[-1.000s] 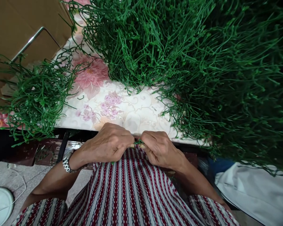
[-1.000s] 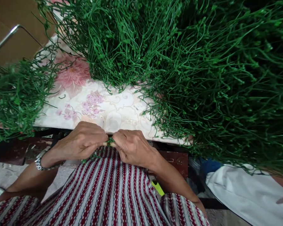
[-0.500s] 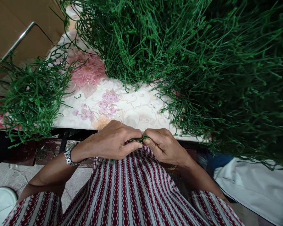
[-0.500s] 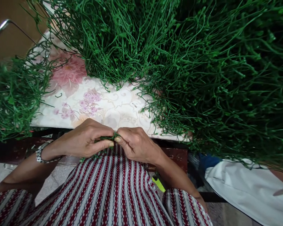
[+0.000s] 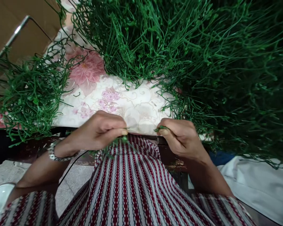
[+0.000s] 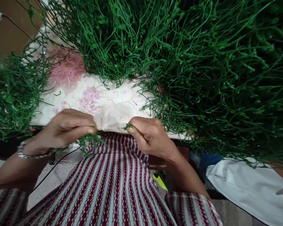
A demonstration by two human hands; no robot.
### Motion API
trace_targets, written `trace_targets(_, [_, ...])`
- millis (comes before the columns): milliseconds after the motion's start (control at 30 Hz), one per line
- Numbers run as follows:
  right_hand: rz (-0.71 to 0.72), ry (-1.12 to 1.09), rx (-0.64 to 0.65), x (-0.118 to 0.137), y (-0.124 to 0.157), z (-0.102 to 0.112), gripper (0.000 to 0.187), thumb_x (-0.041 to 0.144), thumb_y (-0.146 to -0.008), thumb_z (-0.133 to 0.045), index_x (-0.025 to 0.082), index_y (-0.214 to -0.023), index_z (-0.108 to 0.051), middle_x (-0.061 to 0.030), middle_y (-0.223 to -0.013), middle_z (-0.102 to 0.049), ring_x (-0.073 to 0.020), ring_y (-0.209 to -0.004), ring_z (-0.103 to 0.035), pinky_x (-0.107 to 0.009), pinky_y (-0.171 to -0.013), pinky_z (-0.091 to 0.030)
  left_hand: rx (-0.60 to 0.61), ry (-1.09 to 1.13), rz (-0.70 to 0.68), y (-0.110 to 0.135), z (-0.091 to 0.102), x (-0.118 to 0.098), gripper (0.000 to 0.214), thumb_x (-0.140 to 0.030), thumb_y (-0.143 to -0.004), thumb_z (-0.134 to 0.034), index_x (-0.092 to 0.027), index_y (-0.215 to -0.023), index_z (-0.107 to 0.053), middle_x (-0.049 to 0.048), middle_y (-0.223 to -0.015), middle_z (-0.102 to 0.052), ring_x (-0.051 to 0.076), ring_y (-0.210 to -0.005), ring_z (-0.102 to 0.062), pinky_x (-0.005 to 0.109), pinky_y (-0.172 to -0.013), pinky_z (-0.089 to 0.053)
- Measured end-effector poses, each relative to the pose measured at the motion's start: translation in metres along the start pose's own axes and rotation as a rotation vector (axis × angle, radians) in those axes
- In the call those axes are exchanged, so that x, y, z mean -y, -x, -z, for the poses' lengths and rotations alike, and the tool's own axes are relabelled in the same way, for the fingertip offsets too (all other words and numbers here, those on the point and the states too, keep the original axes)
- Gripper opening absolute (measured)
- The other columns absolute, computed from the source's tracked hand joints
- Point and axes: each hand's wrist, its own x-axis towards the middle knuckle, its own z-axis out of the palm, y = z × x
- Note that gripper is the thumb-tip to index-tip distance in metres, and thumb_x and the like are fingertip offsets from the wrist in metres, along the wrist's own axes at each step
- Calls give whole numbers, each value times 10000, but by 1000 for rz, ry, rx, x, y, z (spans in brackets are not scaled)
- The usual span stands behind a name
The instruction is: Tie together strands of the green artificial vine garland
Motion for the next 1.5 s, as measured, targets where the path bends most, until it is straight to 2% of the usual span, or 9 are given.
trace_targets(67, [-13, -6, -13, -1, -5, 0, 242, 237, -883, -411, 167, -688, -535, 15, -579, -493, -75, -501, -450, -215, -481, -321, 76, -19, 70, -10, -5, 0, 240, -232, -804, -527, -140, -592, -591, -21, -510, -453, 66, -476, -380, 208, -471, -284])
trace_targets(433, [-42, -45, -170, 6, -5, -6, 132, 297, -798, -554, 181, -741, -529, 28, -642, -548, -83, -560, -505, -206, -518, -364, -306, 529, 363, -32, -25, 12, 105, -235, -760, -584, -135, -775, -613, -26, -546, -526, 38, -448, -430, 150, -424, -310])
trace_targets(567, [-74, 17, -73, 8, -2, -20, 121, 274, -754, -617, 189, -799, -544, 48, -616, -557, -73, -509, -495, -196, -490, -374, -408, 591, 306, -34, -28, 8, 90, -211, -757, -587, -137, -806, -606, -14, -565, -559, 58, -502, -487, 154, -476, -358])
trace_targets(833, [43, 305, -170, 7, -27, -34, 257, 227, -817, -527, 153, -1060, -564, -65, -936, -681, -148, -752, -647, -252, -686, -502, -228, 455, 101, -47, -40, 4, 301, -205, -782, -555, -175, -1081, -526, 23, -832, -564, 102, -752, -524, 200, -673, -417])
trace_targets(1000, [40, 353, -367, -5, -27, -34, 124, 196, -797, -565, 149, -903, -608, -32, -809, -695, -114, -678, -642, -211, -639, -495, -609, 236, -139, -29, -37, -1, 277, -156, -748, -567, -187, -1024, -565, 39, -962, -554, 144, -907, -507, 264, -802, -404])
trace_targets(1067, [74, 429, -388, -7, -25, -35, 139, 194, -796, -569, 145, -923, -599, -40, -817, -695, -121, -693, -640, -217, -639, -491, -601, 86, -182, -18, -38, -9, 154, -123, -766, -547, -171, -902, -602, 20, -825, -558, 128, -814, -517, 247, -719, -408])
trace_targets(1200, [178, 480, -364, 0, -22, -38, 176, 161, -776, -589, 131, -949, -580, -46, -770, -679, -125, -671, -613, -230, -631, -473, -273, -8, 65, -8, -45, -13, 166, -239, -847, -473, -151, -825, -611, 17, -726, -576, 108, -653, -507, 230, -586, -382])
trace_targets(1333, [341, 455, -344, 9, -15, -47, 195, 159, -769, -583, 129, -962, -574, -7, -610, -581, -105, -539, -509, -247, -526, -399, -355, 355, 375, -13, -49, 5, 322, -412, -846, -452, -137, -819, -618, 0, -619, -535, 92, -554, -456, 214, -510, -336])
trace_targets(1500, [572, 464, -167, 19, -17, -60, 258, 135, -809, -449, 104, -1046, -546, -4, -588, -495, -129, -537, -439, -277, -490, -345, -405, 919, 464, -17, -43, 7, 213, -337, -724, -627, -128, -763, -615, 19, -621, -584, 90, -555, -514, 182, -475, -343])
